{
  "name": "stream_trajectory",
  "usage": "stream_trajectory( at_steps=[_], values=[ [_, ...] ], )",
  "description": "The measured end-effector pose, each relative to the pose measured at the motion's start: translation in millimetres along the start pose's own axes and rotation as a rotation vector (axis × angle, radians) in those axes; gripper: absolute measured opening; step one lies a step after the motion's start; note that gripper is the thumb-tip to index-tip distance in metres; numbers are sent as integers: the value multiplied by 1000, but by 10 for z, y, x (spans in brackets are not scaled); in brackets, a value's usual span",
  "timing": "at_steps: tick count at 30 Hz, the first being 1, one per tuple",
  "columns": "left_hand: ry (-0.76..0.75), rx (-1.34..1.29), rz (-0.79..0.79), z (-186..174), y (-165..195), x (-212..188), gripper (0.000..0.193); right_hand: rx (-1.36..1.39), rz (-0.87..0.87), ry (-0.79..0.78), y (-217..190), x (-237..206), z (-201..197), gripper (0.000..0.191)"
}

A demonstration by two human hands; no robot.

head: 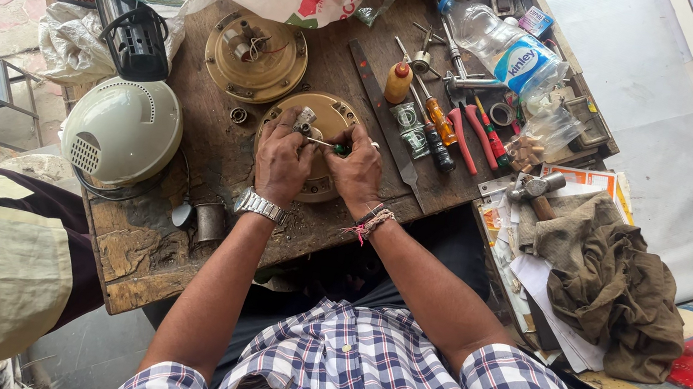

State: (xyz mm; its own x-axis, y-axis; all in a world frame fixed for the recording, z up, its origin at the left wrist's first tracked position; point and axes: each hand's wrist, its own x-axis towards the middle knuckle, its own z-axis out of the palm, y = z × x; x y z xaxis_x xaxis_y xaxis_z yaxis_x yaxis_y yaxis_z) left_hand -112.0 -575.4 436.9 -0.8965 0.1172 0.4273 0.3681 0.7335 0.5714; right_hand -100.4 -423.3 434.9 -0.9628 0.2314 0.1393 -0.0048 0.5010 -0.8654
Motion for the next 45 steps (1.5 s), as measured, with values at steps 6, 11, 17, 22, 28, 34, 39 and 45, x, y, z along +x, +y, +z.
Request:
stream_trajectory(
  at_steps=[6,11,17,22,28,34,39,45],
  values=[
    [0,15,7,3,-6,-17,12,-4,77,-32,-23,-8,18,28],
    [-2,12,1,38,2,-70,12,-30,61,-8,0,-53,27,29],
    [-9,15,7,86,-33,-143,12,108,75,-47,160,-117,77,35],
    [0,28,22,76,-83,-103,10,283,167,-197,197,-10,21,52],
    [-11,6,10,-1,-72,-121,11,570,335,-472,17,269,-303,79],
    [7,-4,18,-11,-75,-135,12,712,381,-708,-121,352,-509,80],
    [25,6,57,-14,-84,-115,11,817,470,-688,6,311,-465,76],
    [-11,-30,63,-73,-57,-80,10,976,594,-570,107,233,-390,72]
  ],
)
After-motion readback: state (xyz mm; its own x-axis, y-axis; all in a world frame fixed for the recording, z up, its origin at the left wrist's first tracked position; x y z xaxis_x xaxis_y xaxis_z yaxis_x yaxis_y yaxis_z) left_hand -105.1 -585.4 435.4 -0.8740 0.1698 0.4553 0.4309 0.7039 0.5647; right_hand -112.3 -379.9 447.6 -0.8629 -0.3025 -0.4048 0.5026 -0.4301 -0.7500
